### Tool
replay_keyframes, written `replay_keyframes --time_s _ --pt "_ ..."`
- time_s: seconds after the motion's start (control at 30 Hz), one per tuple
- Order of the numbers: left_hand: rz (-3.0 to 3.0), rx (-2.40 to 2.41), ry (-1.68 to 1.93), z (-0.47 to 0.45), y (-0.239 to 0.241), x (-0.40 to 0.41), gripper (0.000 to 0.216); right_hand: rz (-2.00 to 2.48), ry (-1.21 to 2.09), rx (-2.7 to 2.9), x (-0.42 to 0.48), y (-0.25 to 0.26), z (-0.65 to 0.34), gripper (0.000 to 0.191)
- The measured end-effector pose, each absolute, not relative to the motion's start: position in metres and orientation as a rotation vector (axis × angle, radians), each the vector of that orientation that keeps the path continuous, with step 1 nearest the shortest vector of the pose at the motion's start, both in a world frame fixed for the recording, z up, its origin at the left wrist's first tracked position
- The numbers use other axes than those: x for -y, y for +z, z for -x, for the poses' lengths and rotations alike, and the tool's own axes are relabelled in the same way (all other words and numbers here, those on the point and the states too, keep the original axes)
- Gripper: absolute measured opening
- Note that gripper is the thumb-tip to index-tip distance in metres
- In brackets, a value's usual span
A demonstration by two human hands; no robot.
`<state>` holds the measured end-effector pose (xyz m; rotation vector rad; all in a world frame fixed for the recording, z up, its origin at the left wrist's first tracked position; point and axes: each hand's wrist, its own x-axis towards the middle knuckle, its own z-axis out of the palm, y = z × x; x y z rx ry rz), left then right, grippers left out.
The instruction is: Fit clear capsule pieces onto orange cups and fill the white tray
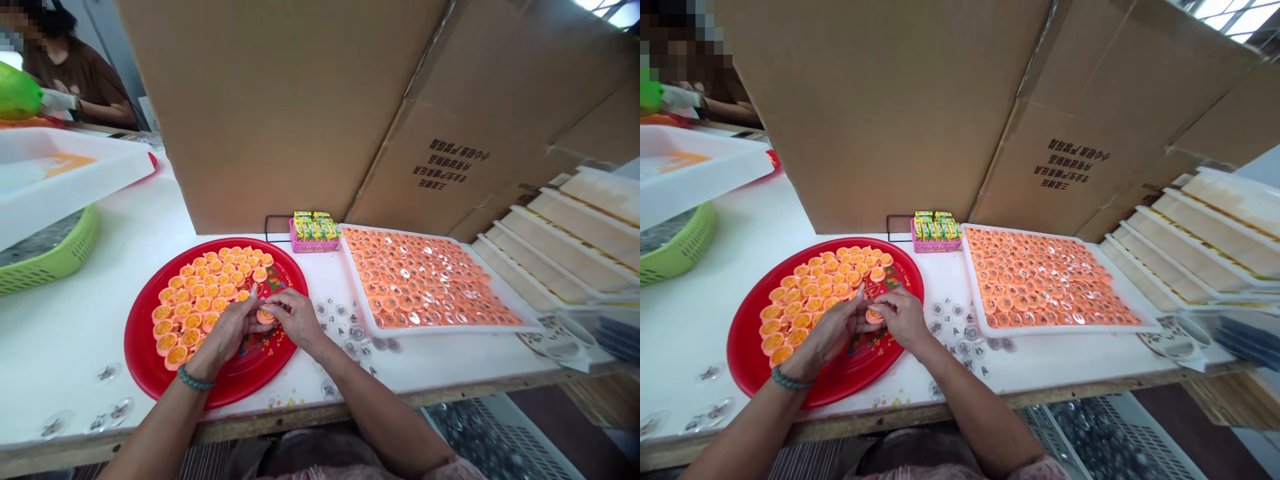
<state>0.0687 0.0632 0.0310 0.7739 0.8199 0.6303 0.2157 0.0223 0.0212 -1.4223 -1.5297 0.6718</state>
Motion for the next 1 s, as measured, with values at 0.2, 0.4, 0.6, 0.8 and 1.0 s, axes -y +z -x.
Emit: replay_keyframes --time_s 0.2,0.4,0.6,0.8,1.0 --pt "-0.758 -0.840 0.535 -0.068 0.025 -0.062 0.035 1.620 0.679 1.508 -0.025 0.016 -0.214 0.018" --pt "-0.932 -0.895 0.383 -0.074 0.019 -0.057 0.033 1.810 0.588 1.484 -0.015 0.016 -0.220 0.020" --pt "-0.992 -0.884 0.363 -0.080 0.019 -0.054 0.028 1.891 0.529 1.471 -0.013 0.014 -0.215 0.019" --pt "-1.031 -0.915 0.458 -0.079 0.019 -0.054 0.037 1.921 0.360 1.648 -0.008 0.026 -0.237 0.019" --pt "-1.166 -0.953 0.531 -0.076 0.022 -0.056 0.041 2.386 -0.011 2.182 0.019 0.041 -0.298 0.025"
